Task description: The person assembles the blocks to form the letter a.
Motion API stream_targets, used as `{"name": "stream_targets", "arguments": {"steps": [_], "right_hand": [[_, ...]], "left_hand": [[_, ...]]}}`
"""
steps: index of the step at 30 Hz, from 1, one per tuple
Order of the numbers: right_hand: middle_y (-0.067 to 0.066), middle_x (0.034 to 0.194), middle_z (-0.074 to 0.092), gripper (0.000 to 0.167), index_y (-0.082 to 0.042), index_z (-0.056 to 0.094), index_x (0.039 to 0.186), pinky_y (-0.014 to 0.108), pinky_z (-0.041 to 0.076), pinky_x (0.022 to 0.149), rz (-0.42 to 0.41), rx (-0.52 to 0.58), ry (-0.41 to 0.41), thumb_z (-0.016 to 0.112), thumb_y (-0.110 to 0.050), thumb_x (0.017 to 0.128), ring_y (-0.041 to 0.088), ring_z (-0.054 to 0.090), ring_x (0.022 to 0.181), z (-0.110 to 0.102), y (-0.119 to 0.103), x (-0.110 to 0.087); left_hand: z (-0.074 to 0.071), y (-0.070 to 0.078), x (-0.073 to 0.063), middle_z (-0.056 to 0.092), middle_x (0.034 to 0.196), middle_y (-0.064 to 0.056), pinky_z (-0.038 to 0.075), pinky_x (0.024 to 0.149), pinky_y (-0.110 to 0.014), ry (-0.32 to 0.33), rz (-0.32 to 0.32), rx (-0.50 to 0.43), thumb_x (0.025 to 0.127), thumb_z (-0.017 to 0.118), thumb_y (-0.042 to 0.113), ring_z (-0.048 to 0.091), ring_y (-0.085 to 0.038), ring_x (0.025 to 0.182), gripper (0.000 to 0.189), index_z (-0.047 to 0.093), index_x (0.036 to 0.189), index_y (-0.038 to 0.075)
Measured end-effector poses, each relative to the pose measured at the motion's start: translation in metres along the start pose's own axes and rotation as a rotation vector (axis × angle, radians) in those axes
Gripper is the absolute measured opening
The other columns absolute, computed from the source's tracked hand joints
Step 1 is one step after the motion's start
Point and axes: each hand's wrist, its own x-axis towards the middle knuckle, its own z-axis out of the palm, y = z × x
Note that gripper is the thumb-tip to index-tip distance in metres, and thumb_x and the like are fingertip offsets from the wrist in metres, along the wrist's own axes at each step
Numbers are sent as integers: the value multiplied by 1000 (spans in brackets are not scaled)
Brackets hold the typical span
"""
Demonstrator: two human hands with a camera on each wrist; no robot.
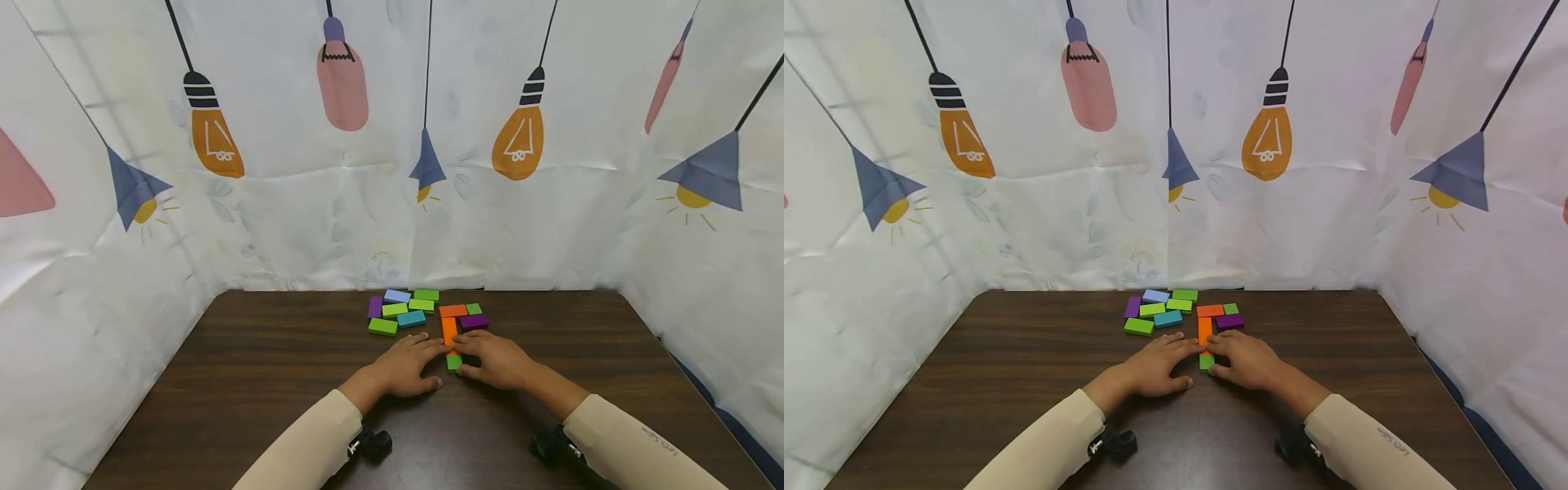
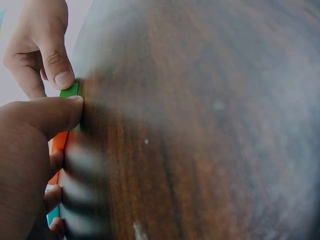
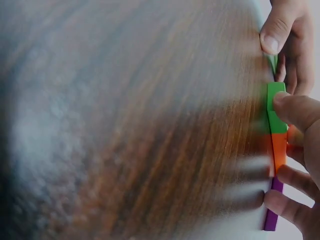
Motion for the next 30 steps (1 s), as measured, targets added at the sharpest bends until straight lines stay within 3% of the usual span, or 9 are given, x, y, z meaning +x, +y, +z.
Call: {"name": "stream_targets", "arguments": {"steps": [14,21,30], "right_hand": [[7,149,55,55,-11,60,145,58,48,101,24,-11,15,69,-40,99,32,48,138,4,-5,2],[19,152,49,55,-13,61,144,64,39,107,57,14,0,69,-42,98,41,42,141,4,-4,0],[12,155,48,56,-11,60,144,64,40,106,16,14,19,69,-41,98,39,45,139,4,-3,2]], "left_hand": [[-2,0,-3,34,163,6,18,122,-50,17,11,-14,101,60,49,22,-24,153,67,36,160,31],[0,1,-4,35,163,5,18,122,-51,25,14,-16,101,60,49,22,-24,153,67,36,160,30],[3,-3,-4,35,163,5,19,122,-50,41,22,4,101,59,51,23,-23,153,69,35,161,27]]}}
